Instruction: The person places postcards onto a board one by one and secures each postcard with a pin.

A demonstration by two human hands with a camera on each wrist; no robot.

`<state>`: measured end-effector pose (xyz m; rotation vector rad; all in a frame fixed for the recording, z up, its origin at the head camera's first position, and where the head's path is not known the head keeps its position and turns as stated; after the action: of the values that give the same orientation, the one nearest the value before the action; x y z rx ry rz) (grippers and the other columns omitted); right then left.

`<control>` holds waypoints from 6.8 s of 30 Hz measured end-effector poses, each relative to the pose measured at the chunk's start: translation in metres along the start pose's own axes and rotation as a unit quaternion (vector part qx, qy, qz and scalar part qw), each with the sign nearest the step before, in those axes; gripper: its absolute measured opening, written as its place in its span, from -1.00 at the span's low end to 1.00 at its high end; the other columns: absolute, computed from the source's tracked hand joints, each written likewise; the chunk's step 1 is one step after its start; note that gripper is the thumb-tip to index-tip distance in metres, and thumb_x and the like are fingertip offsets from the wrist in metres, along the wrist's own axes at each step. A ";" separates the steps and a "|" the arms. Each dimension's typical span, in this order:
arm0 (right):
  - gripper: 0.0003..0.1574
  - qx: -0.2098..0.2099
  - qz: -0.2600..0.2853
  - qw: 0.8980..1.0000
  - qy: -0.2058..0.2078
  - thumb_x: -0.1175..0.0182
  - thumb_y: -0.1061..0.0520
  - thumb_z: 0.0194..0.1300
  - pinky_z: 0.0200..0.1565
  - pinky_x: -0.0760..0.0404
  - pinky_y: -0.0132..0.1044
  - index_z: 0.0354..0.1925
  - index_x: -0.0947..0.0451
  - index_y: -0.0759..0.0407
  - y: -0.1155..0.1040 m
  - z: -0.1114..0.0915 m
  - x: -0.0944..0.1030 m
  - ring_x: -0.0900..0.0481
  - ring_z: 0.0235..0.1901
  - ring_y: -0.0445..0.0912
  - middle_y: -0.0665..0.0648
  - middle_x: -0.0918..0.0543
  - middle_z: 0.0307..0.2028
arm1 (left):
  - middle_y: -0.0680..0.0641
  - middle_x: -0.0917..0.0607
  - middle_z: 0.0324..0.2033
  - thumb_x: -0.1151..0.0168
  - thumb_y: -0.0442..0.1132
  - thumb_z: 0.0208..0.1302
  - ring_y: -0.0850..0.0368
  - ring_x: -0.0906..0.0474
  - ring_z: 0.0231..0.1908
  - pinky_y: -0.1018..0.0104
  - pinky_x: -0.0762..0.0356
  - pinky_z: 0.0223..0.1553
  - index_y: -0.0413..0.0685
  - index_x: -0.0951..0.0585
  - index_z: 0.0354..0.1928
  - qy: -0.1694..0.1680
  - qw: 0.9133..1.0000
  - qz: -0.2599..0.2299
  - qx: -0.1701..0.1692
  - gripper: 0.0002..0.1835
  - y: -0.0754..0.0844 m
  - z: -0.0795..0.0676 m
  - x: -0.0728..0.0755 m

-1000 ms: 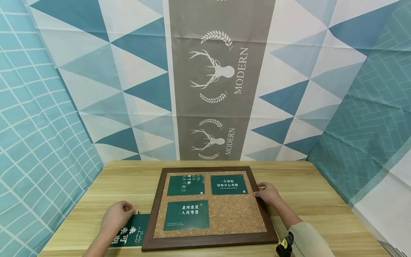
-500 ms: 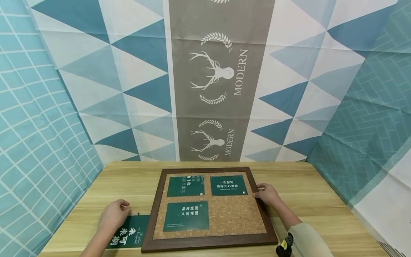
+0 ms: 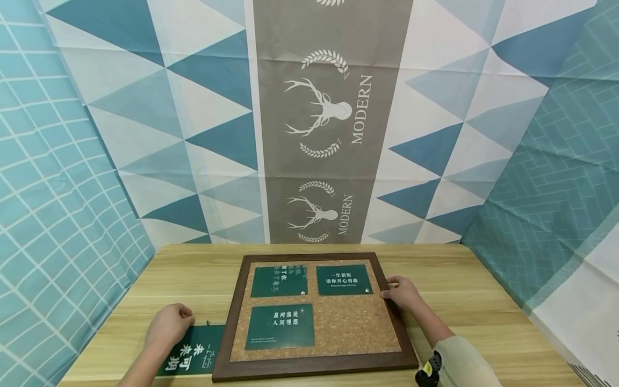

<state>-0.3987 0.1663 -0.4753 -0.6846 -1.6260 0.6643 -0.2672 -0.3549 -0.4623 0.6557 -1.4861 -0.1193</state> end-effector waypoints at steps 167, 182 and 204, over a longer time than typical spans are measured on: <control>-0.48 0.320 -0.254 0.899 -0.159 -0.39 -0.11 0.03 -0.20 -0.54 -0.39 -0.04 -0.63 0.03 -0.148 -0.089 -0.151 -0.50 -0.12 -0.16 0.02 -0.53 -0.07 | 0.06 -0.66 -0.48 -0.28 -0.34 0.14 0.28 -0.51 -0.45 0.46 -0.47 -0.51 -0.13 -0.70 -0.31 -0.023 0.983 -0.067 -0.171 -0.91 0.107 -0.038 -0.020; -0.50 0.330 -0.267 0.890 -0.167 -0.39 -0.13 0.03 -0.28 -0.47 -0.46 -0.05 -0.65 0.01 -0.149 -0.086 -0.152 -0.42 -0.25 -0.27 -0.03 -0.51 -0.16 | 0.06 -0.62 -0.56 -0.22 -0.27 0.22 0.27 -0.39 -0.59 0.43 -0.35 -0.58 -0.05 -0.69 -0.42 -0.041 0.977 -0.037 -0.208 -0.89 0.115 -0.033 -0.026; -0.54 0.303 -0.263 0.898 -0.180 -0.39 -0.11 0.03 -0.17 -0.54 -0.36 -0.08 -0.66 -0.01 -0.150 -0.086 -0.152 -0.49 -0.08 -0.16 0.01 -0.52 -0.04 | 0.01 -0.45 -0.60 -0.14 -0.27 0.29 0.17 -0.30 -0.59 0.36 -0.25 -0.57 -0.08 -0.56 -0.43 -0.081 0.978 -0.070 -0.176 -0.87 0.113 -0.016 -0.040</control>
<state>-0.3039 -0.0419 -0.4506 0.3500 -1.7013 0.8589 -0.2923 -0.2383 -0.4432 0.4693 -1.5244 -0.5446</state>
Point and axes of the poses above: each hand's wrist, its own z-axis towards the middle knuckle, its own x-axis out of the back of the hand, y = z × x, the point moved 6 cm from there along z, towards the middle knuckle
